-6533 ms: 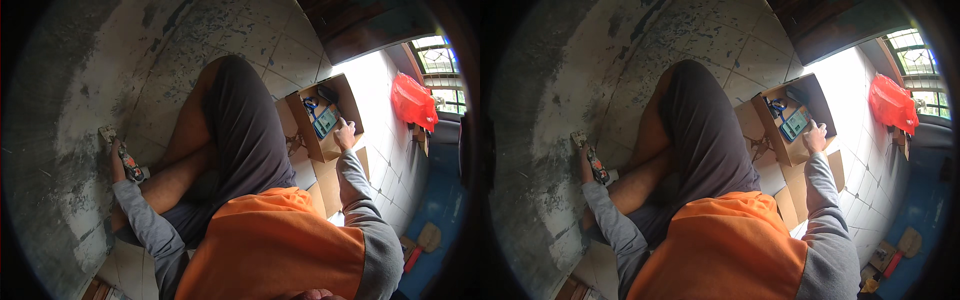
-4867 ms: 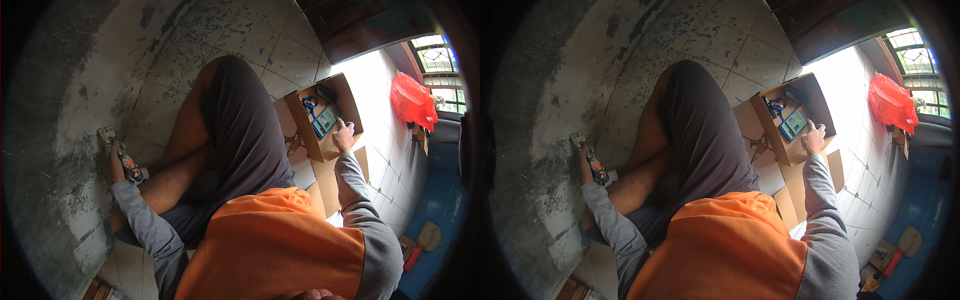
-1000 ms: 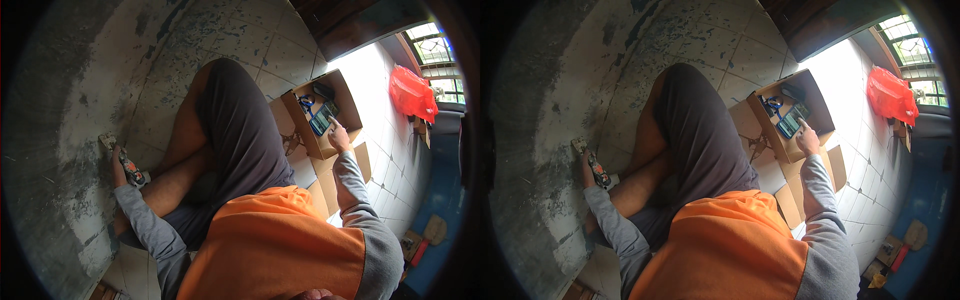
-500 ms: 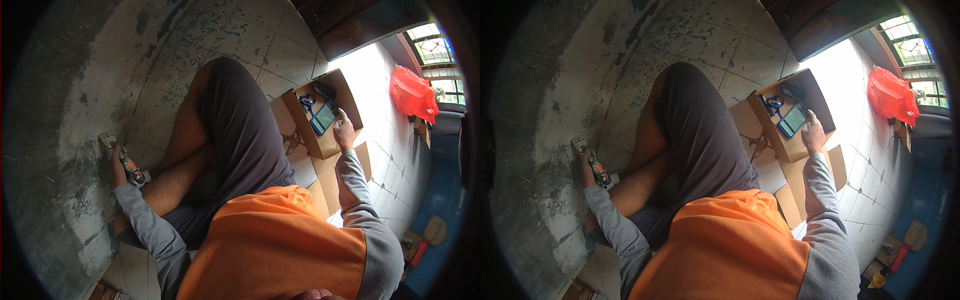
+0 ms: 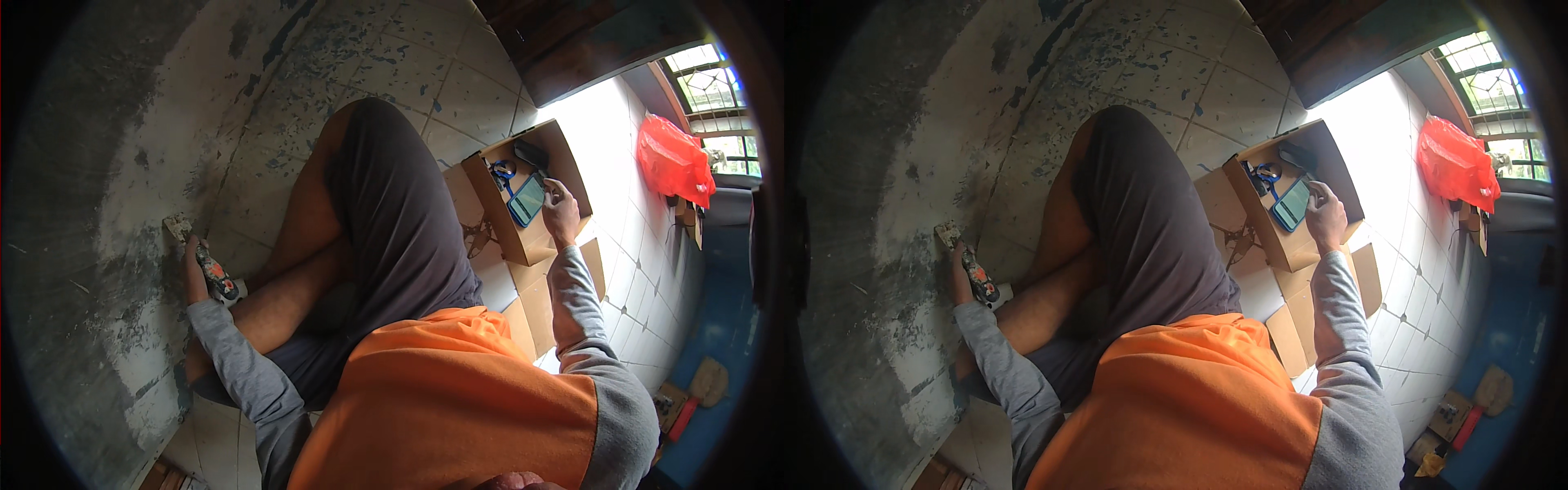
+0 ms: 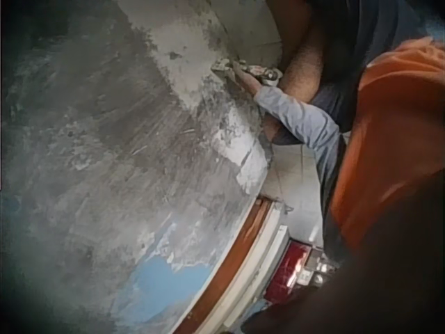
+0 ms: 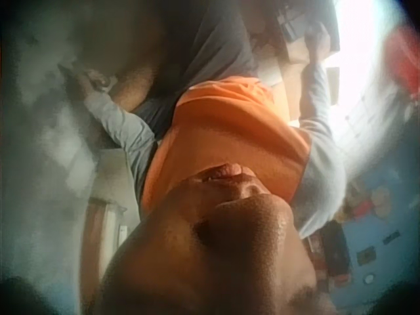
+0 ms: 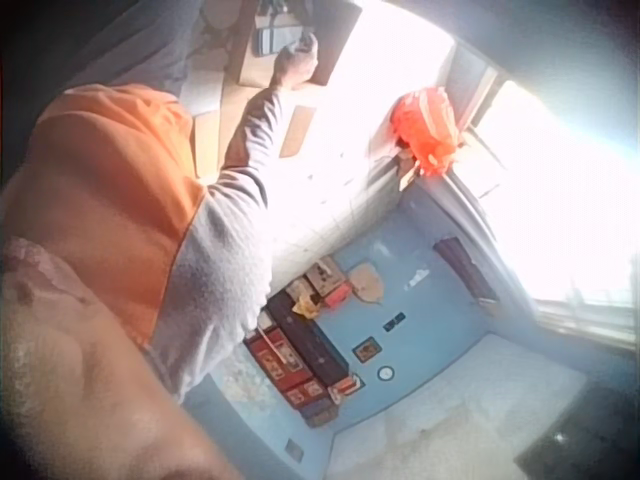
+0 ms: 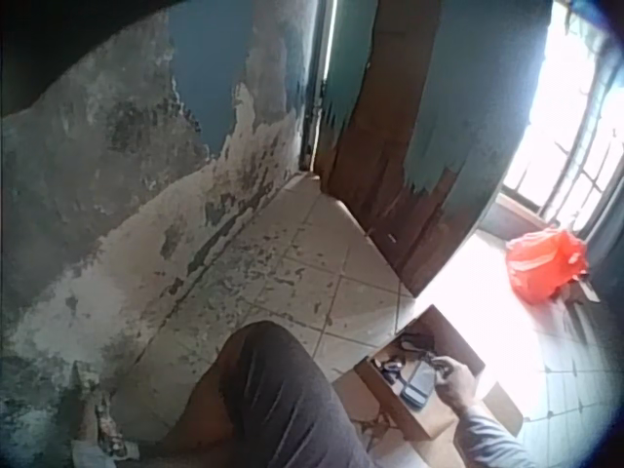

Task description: The person scrapes loose paint and debris from a wall using a metal scraper and applies filler material to the damaged area with the tool and by hand.

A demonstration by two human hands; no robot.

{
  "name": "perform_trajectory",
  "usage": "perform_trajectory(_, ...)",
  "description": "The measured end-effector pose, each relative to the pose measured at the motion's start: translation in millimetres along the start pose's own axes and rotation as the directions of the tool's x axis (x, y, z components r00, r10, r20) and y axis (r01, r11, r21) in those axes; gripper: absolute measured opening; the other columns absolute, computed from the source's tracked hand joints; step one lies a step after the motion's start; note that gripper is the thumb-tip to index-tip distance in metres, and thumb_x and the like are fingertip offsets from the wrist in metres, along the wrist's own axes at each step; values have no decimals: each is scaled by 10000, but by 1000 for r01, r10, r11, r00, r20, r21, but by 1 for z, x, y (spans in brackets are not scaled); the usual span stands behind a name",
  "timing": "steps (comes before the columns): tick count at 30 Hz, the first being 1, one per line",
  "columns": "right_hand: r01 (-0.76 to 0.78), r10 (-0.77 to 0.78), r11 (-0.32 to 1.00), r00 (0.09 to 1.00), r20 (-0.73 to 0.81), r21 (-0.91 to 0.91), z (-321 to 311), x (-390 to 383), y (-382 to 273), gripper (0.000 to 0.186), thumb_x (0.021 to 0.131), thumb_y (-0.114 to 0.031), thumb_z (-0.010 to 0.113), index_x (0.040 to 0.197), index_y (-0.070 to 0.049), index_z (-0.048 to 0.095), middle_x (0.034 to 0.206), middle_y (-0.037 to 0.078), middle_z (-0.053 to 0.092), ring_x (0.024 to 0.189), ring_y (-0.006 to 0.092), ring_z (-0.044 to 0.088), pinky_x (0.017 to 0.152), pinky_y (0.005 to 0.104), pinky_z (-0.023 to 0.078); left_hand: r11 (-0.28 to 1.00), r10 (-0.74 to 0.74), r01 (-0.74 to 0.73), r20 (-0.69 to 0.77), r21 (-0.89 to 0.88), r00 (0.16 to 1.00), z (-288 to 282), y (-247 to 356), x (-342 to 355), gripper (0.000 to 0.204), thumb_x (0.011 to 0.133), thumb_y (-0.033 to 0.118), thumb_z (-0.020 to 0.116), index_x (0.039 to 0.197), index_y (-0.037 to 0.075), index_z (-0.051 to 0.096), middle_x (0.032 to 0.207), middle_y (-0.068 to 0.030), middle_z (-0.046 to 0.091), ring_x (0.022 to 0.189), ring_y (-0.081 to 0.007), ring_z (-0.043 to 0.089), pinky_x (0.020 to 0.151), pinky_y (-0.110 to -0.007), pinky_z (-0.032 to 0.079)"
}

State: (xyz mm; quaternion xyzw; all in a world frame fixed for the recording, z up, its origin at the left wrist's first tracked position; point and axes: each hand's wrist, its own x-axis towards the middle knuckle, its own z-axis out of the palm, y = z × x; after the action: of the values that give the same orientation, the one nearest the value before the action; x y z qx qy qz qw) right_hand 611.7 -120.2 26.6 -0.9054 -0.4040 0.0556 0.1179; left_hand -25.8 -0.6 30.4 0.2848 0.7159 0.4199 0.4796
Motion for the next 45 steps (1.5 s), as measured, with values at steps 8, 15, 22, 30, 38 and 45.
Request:
perform_trajectory(8, 126, -124, 989, 992, -35, 81, -3, -13, -43, 296, 890, -376, 535, 1015, -162, 698, 707, 139, 667, 715, 319, 657, 657, 378, 495, 997, -48, 46, -40, -57, 998, -5, -12, 9, 315, 863, 424, 585, 792, 120, 539, 655, 26, 442, 496, -101, 473, 481, -251, 393)
perform_trajectory(15, 512, -487, 857, 844, -226, 64, -33, -30, -109, 198, 852, -298, 605, 929, -135, 686, 559, 77, 578, 551, 239, 584, 631, 338, 393, 999, 37, -37, -36, 1, 999, -9, -14, 15, 291, 876, 387, 568, 784, 112, 541, 656, 26, 450, 493, -99, 471, 483, -252, 397)
perform_trajectory(22, 730, -697, 565, 672, -250, 385, -33, -53, -180, 343, 749, -416, 641, 889, -105, 678, 494, 35, 489, 466, 204, 503, 622, 324, 331, 999, 25, -26, -59, -19, 998, 2, -1, 0, 292, 866, 386, 582, 765, 116, 535, 631, 37, 427, 499, -90, 457, 479, -248, 384)
perform_trajectory(30, 707, -804, 278, 541, -245, 650, -20, -80, -252, 400, 717, -460, 667, 920, -115, 673, 497, 29, 482, 476, 192, 506, 615, 338, 327, 1000, 9, -9, -14, 20, 1000, 8, 6, -8, 290, 860, 383, 591, 754, 121, 527, 666, 34, 434, 542, -71, 432, 502, -238, 359)
perform_trajectory(38, 511, -899, 85, 410, -155, 856, -24, -124, -351, 709, 790, -511, 617, 1297, -36, 481, 771, 127, 591, 719, 278, 605, 733, 378, 437, 994, 109, -109, -29, 21, 994, 0, -7, 7, 291, 869, 387, 567, 801, 104, 544, 733, 12, 459, 635, -92, 469, 576, -259, 380)
perform_trajectory(45, 248, -887, 151, 462, 20, 957, 68, -170, -449, 748, 810, -377, 626, 1392, -43, 294, 1056, 211, 613, 978, 329, 595, 818, 435, 463, 993, 118, -117, -32, 29, 992, -9, -15, 14, 311, 896, 380, 514, 863, 75, 561, 809, -21, 505, 717, -140, 497, 643, -305, 388)
